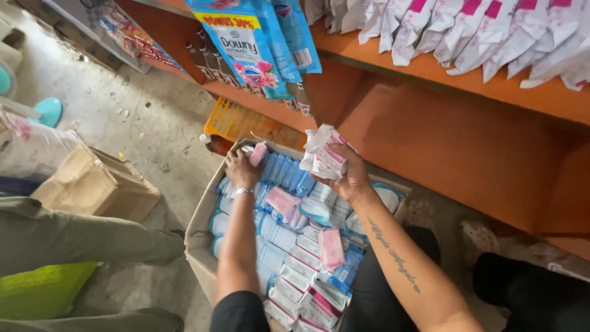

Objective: Stocking retail shelves with detergent sachets from a cardboard box on the floor.

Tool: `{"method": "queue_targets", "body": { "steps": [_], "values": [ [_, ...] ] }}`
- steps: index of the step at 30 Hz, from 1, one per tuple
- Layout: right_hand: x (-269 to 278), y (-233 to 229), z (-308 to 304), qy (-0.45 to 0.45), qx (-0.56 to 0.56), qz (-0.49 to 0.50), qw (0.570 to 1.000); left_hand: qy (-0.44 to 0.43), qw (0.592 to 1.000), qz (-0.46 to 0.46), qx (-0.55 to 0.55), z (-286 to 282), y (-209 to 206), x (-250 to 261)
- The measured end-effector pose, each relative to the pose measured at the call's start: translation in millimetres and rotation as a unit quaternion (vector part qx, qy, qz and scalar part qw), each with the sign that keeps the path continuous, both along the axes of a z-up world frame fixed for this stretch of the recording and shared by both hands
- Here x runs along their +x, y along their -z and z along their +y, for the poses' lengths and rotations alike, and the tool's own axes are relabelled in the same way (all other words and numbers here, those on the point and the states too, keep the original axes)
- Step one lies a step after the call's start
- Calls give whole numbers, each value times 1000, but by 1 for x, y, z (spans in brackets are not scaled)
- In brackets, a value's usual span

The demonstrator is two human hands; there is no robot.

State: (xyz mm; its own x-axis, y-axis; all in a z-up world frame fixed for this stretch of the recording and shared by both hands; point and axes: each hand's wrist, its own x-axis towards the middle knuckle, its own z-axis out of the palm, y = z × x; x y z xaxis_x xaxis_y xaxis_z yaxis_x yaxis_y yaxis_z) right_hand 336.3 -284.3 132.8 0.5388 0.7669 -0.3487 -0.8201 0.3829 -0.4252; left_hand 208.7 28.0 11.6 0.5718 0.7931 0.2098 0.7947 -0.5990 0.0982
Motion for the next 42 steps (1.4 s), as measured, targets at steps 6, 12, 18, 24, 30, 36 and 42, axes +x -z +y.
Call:
{"method": "queue_targets", "body": {
  "steps": [6,12,18,24,30,36,42],
  "values": [
    [-5,73,11,18,64,-53,996,34,999,-34,-7,-8,9,-11],
    [-13,36,1,1,109,-61,992,158,943,-284,-76,-105,-121,-24],
    [-36,-2,-21,32,158,-119,980,194,846,-447,-219,-166,-156,-34],
    [-46,-132,-105,108,82,-404,905,327,790,-496,-154,-262,-268,-1],
    [23,-212,-139,306,-47,-535,786,433,777,-455,48,-285,-372,84],
    [118,-232,-119,481,-397,-654,428,388,856,-336,61,-237,-351,250],
    [154,-250,-134,238,-450,-686,519,470,841,-248,-98,-249,-352,239]
  ]
}}
